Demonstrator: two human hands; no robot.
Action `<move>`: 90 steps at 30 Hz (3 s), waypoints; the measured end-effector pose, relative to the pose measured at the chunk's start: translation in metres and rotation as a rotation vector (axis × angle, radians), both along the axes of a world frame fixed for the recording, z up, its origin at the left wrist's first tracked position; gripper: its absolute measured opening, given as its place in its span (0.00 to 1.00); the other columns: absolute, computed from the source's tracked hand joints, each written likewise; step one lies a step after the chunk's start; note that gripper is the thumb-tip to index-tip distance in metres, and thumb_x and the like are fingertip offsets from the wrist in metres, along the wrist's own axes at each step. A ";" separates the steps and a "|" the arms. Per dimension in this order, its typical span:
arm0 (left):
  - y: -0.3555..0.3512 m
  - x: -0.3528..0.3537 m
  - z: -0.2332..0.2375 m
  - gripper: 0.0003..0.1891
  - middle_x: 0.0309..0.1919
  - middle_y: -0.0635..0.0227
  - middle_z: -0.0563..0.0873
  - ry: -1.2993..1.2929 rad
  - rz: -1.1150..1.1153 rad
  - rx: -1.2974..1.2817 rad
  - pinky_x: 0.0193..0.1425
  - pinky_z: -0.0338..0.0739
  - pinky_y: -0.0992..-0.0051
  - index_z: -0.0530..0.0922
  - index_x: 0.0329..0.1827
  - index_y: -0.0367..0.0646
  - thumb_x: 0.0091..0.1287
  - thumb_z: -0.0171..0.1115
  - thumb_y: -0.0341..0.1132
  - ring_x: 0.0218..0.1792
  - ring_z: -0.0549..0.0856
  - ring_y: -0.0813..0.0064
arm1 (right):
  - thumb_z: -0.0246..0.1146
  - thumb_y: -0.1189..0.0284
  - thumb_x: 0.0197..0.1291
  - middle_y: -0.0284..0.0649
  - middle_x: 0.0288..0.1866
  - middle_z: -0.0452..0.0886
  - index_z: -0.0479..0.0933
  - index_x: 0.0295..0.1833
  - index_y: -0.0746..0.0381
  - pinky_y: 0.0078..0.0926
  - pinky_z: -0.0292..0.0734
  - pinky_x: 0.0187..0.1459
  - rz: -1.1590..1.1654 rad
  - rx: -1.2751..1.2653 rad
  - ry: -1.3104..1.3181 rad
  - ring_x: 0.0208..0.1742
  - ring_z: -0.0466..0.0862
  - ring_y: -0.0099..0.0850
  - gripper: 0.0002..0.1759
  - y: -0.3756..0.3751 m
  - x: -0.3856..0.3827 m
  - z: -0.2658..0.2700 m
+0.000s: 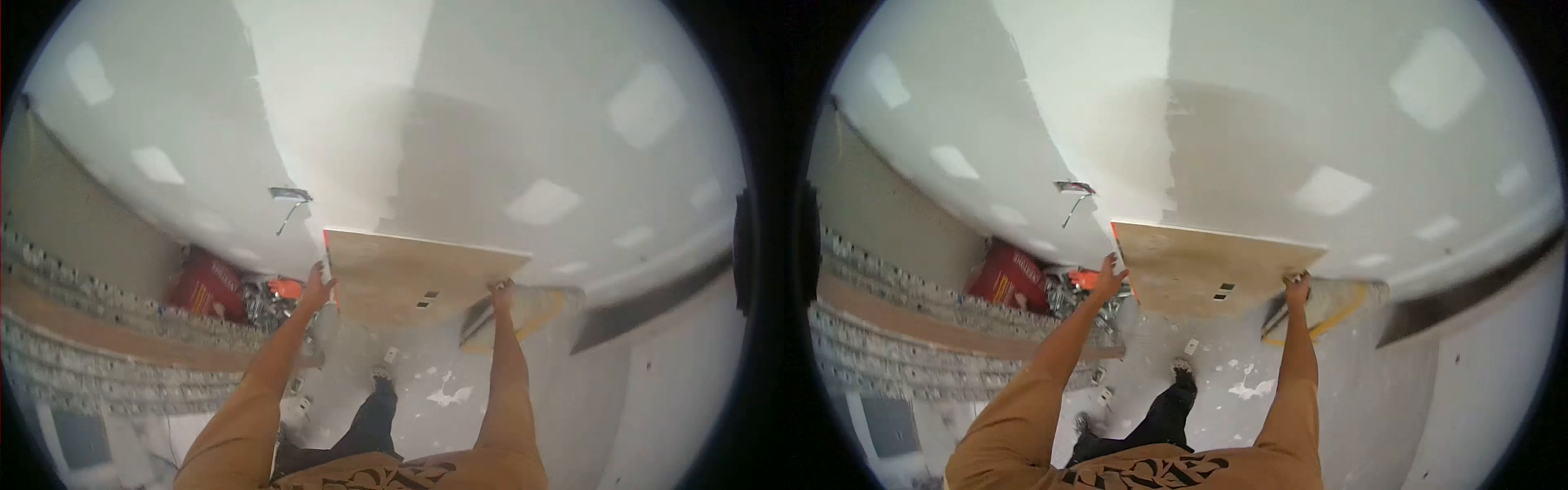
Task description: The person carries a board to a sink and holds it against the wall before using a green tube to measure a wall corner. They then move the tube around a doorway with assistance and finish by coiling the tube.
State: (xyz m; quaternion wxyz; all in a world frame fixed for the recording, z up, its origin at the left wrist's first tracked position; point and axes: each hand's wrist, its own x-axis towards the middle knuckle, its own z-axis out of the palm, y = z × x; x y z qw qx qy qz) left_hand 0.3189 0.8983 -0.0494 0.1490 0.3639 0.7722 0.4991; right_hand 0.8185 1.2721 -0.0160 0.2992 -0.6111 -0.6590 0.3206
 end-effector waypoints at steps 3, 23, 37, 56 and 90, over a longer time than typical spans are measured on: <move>0.028 0.020 0.020 0.30 0.61 0.44 0.82 -0.035 0.025 -0.108 0.66 0.76 0.55 0.68 0.72 0.36 0.72 0.70 0.39 0.63 0.82 0.45 | 0.75 0.62 0.61 0.55 0.60 0.83 0.76 0.67 0.69 0.43 0.76 0.61 0.229 -0.080 -0.139 0.60 0.83 0.48 0.34 0.021 0.003 0.001; -0.383 0.198 0.509 0.17 0.47 0.71 0.84 -0.055 0.527 0.587 0.51 0.76 0.75 0.78 0.59 0.37 0.77 0.65 0.40 0.45 0.79 0.81 | 0.72 0.69 0.68 0.44 0.66 0.80 0.71 0.71 0.71 0.34 0.66 0.73 0.779 -0.004 0.609 0.67 0.77 0.33 0.31 -0.203 -0.051 0.418; -0.971 0.251 0.713 0.44 0.58 0.54 0.83 0.312 0.776 0.285 0.67 0.78 0.62 0.70 0.67 0.30 0.63 0.77 0.58 0.60 0.84 0.60 | 0.68 0.67 0.73 0.46 0.68 0.81 0.73 0.72 0.72 0.35 0.76 0.68 1.235 -0.116 1.176 0.65 0.82 0.37 0.29 -0.702 -0.236 0.641; -1.414 0.147 0.406 0.09 0.43 0.80 0.83 0.028 1.330 0.692 0.54 0.70 0.72 0.82 0.46 0.50 0.77 0.67 0.44 0.49 0.78 0.82 | 0.75 0.71 0.65 0.32 0.42 0.89 0.84 0.54 0.66 0.23 0.79 0.47 1.415 -0.066 1.133 0.42 0.83 0.20 0.16 -1.216 -0.446 0.598; -1.562 -0.408 0.437 0.14 0.38 0.74 0.83 0.105 0.634 0.720 0.47 0.73 0.77 0.84 0.53 0.41 0.72 0.70 0.39 0.40 0.80 0.80 | 0.81 0.58 0.57 0.50 0.55 0.87 0.79 0.62 0.77 0.30 0.78 0.60 0.651 0.605 1.182 0.53 0.87 0.36 0.38 -1.432 -0.597 0.593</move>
